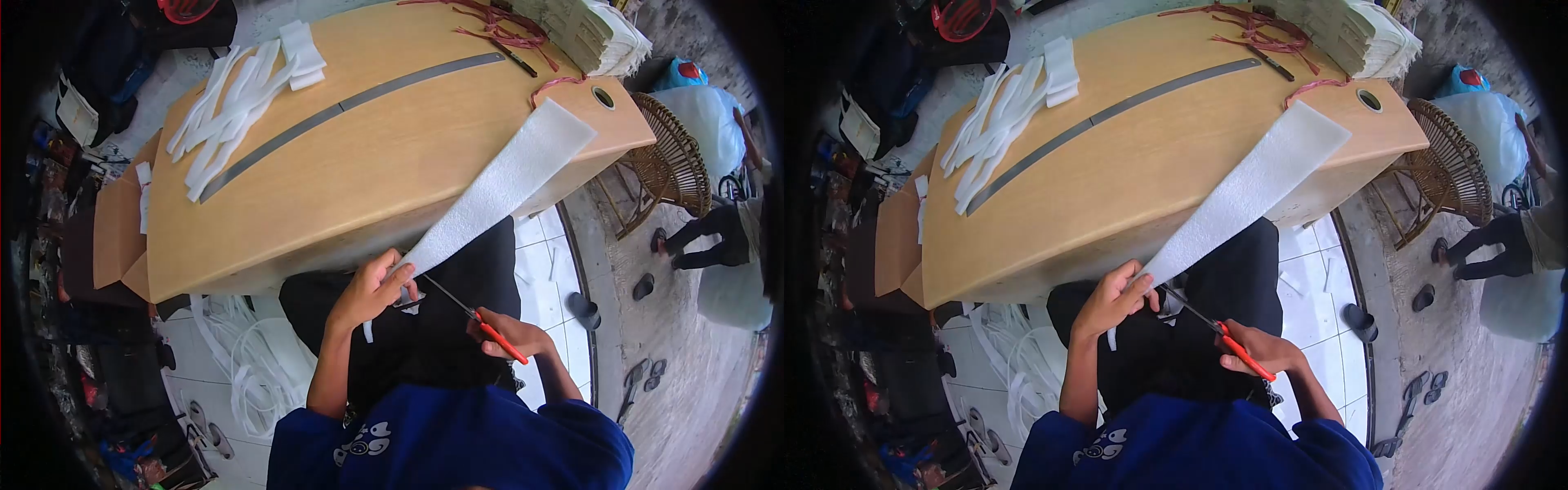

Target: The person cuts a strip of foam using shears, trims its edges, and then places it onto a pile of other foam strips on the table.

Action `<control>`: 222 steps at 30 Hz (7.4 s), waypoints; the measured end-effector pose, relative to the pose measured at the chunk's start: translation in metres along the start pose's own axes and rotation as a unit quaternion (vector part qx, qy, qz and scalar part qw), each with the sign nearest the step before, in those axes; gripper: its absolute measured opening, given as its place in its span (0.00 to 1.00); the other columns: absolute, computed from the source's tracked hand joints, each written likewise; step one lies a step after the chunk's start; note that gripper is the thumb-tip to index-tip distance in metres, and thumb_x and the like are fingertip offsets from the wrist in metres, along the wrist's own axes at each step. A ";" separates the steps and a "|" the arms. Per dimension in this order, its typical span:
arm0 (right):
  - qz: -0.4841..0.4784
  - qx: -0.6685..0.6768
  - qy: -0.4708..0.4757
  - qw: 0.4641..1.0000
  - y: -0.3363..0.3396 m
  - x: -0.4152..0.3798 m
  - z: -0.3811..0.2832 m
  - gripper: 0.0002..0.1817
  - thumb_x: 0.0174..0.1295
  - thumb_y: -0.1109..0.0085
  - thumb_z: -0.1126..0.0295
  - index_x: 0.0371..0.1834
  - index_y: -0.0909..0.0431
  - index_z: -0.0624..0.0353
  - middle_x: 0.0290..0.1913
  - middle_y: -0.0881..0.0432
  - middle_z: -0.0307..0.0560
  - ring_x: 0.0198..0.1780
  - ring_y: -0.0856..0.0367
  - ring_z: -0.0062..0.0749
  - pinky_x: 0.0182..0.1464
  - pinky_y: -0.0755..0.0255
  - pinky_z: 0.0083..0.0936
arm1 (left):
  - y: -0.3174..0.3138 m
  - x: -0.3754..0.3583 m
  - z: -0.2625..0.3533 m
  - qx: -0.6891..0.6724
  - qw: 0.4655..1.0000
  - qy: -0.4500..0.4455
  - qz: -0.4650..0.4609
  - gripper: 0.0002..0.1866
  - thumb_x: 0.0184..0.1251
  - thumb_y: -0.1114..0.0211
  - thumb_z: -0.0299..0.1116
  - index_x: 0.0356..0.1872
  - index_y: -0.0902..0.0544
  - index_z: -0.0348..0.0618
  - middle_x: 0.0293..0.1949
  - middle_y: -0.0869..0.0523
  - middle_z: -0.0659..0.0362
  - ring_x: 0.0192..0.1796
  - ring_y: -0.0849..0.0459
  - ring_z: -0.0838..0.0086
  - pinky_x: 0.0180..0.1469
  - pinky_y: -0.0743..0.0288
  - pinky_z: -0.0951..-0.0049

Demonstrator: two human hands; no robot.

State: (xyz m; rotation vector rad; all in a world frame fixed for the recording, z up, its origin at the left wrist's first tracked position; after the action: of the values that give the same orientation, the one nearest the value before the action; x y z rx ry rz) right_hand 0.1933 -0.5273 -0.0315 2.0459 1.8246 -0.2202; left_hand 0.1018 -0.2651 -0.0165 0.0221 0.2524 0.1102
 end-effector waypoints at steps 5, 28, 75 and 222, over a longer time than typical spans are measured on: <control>0.056 0.042 0.085 0.994 -0.008 0.010 0.013 0.41 0.57 0.56 0.30 0.46 0.32 0.65 0.32 0.26 0.49 0.35 0.24 0.40 0.40 0.29 0.33 | -0.002 -0.001 0.002 0.003 0.999 -0.012 -0.037 0.17 0.73 0.47 0.42 0.28 0.28 0.38 0.20 0.19 0.60 0.21 0.30 0.86 0.24 0.37 0.80; 0.178 -0.106 0.105 0.973 0.031 0.049 -0.087 0.28 0.66 0.50 0.48 0.24 0.30 0.66 0.16 0.30 0.54 0.20 0.28 0.48 0.26 0.35 0.35 | 0.032 0.008 0.062 0.028 0.991 -0.125 0.047 0.12 0.72 0.46 0.34 0.30 0.29 0.37 0.21 0.31 0.66 0.23 0.31 0.85 0.27 0.37 0.80; 0.259 0.073 0.093 0.958 0.013 0.024 -0.040 0.38 0.57 0.52 0.34 0.42 0.32 0.66 0.31 0.28 0.47 0.34 0.27 0.31 0.38 0.32 0.27 | 0.026 0.094 0.088 0.372 0.885 -0.151 0.236 0.20 0.62 0.36 0.36 0.49 0.25 0.33 0.33 0.21 0.53 0.31 0.24 0.71 0.34 0.29 0.70; 0.314 0.039 0.180 0.932 -0.031 0.054 -0.073 0.25 0.60 0.39 0.57 0.48 0.29 0.71 0.17 0.27 0.55 0.17 0.24 0.46 0.23 0.31 0.31 | -0.022 0.007 0.116 -0.009 0.917 -0.247 0.314 0.10 0.59 0.31 0.31 0.33 0.19 0.32 0.29 0.18 0.61 0.32 0.23 0.81 0.36 0.29 0.78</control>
State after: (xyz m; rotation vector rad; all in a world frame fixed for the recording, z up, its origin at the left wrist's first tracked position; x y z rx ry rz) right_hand 0.1605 -0.4469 0.0099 2.7407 1.2382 0.2832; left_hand 0.1397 -0.2875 0.0938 0.1108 -0.2737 0.7400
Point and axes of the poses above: each hand's wrist, its own x-axis towards the middle knuckle, its own y-axis out of the back of the hand, z = x × y, the point moved 1 cm from there along x, towards the middle knuckle
